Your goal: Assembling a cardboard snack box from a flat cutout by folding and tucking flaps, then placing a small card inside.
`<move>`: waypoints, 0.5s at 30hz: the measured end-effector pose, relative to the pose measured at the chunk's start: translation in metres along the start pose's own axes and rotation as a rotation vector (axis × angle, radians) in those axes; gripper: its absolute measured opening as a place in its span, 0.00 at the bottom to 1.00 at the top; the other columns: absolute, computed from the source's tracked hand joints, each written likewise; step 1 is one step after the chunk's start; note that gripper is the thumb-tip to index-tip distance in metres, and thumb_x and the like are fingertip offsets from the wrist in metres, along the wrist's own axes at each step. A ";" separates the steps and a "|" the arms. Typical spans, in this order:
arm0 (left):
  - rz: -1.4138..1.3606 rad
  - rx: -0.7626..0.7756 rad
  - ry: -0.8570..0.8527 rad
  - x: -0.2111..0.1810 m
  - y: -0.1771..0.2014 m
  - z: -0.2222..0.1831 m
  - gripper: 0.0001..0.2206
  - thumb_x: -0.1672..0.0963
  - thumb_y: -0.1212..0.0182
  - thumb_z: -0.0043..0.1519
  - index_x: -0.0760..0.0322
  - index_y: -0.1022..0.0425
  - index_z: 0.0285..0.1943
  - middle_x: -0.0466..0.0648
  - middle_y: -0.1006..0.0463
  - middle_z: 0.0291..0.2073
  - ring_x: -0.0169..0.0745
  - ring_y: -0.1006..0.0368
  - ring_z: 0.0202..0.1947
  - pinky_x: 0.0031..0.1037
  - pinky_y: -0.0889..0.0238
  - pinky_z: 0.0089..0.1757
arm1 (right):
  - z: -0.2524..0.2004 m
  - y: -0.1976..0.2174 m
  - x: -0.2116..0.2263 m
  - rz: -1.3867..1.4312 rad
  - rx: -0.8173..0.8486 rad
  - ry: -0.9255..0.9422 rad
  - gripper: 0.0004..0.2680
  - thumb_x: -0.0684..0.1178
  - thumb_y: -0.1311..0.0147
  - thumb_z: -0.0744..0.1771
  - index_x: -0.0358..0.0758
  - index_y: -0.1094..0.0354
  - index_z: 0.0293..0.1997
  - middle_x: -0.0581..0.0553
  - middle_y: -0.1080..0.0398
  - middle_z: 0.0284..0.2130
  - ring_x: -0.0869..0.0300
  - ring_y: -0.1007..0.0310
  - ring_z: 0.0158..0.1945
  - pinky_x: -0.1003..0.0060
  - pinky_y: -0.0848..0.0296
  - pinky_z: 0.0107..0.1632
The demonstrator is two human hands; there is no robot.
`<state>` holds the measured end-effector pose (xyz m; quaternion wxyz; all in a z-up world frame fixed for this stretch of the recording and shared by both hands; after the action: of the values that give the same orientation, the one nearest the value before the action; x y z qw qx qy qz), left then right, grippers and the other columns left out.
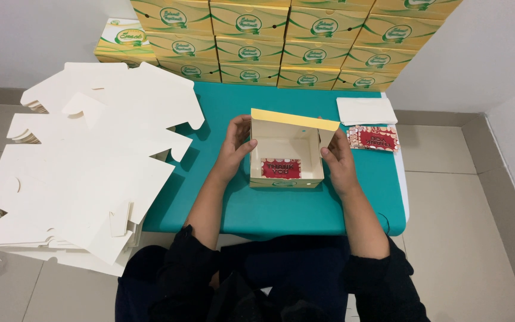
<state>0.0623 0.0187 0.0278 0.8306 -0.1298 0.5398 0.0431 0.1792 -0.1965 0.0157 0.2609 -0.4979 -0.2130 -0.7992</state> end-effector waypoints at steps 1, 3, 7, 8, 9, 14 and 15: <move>0.000 0.000 0.000 0.000 0.001 0.000 0.25 0.51 0.44 0.63 0.62 0.49 0.64 0.62 0.41 0.60 0.67 0.56 0.67 0.61 0.71 0.62 | 0.000 0.000 -0.001 0.000 0.000 0.000 0.21 0.51 0.55 0.67 0.41 0.54 0.67 0.35 0.43 0.59 0.44 0.43 0.62 0.45 0.45 0.62; 0.013 -0.003 0.025 0.003 0.002 -0.001 0.27 0.51 0.44 0.61 0.63 0.50 0.65 0.63 0.42 0.61 0.67 0.56 0.67 0.61 0.70 0.62 | 0.001 0.000 -0.001 0.009 0.017 0.035 0.21 0.52 0.56 0.67 0.41 0.53 0.67 0.35 0.45 0.62 0.44 0.45 0.64 0.44 0.46 0.63; 0.015 -0.006 0.034 -0.002 0.001 -0.001 0.27 0.50 0.44 0.61 0.62 0.50 0.65 0.63 0.42 0.61 0.68 0.57 0.67 0.62 0.71 0.62 | 0.005 -0.011 0.029 0.015 0.023 0.041 0.21 0.52 0.55 0.67 0.39 0.53 0.67 0.34 0.46 0.63 0.44 0.46 0.64 0.44 0.47 0.63; 0.031 0.003 0.029 -0.006 -0.001 -0.001 0.26 0.52 0.45 0.60 0.62 0.50 0.65 0.63 0.46 0.64 0.69 0.60 0.68 0.63 0.71 0.62 | 0.005 -0.012 0.029 0.020 0.030 0.045 0.20 0.50 0.56 0.67 0.39 0.52 0.66 0.34 0.47 0.63 0.43 0.47 0.65 0.45 0.48 0.64; 0.046 0.011 0.026 -0.010 -0.003 -0.002 0.26 0.54 0.45 0.60 0.62 0.49 0.64 0.62 0.50 0.66 0.70 0.62 0.68 0.64 0.71 0.62 | 0.005 -0.013 0.029 0.026 0.038 0.048 0.19 0.48 0.56 0.66 0.39 0.51 0.65 0.35 0.47 0.64 0.43 0.49 0.66 0.45 0.49 0.65; 0.101 0.013 0.009 -0.019 -0.005 -0.001 0.24 0.56 0.49 0.57 0.62 0.48 0.64 0.62 0.52 0.67 0.70 0.64 0.69 0.64 0.73 0.63 | 0.006 -0.015 0.035 0.044 0.036 0.050 0.18 0.43 0.57 0.65 0.40 0.50 0.64 0.37 0.47 0.65 0.46 0.50 0.67 0.48 0.50 0.66; 0.112 0.017 0.009 -0.020 -0.006 0.000 0.25 0.58 0.51 0.56 0.63 0.48 0.64 0.62 0.53 0.68 0.71 0.65 0.69 0.64 0.74 0.63 | 0.006 -0.015 0.035 0.054 0.032 0.049 0.19 0.41 0.57 0.65 0.40 0.51 0.64 0.38 0.49 0.66 0.48 0.51 0.68 0.49 0.50 0.66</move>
<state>0.0548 0.0143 0.0472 0.8257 -0.0925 0.5501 0.0844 0.1614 -0.1884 0.0490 0.2955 -0.4795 -0.2059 -0.8002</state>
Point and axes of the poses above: each hand's wrist, its own z-axis towards the middle knuckle, its own y-axis out of the back of the hand, x = y × z, the point moved 7 cm from there along z, towards the middle knuckle
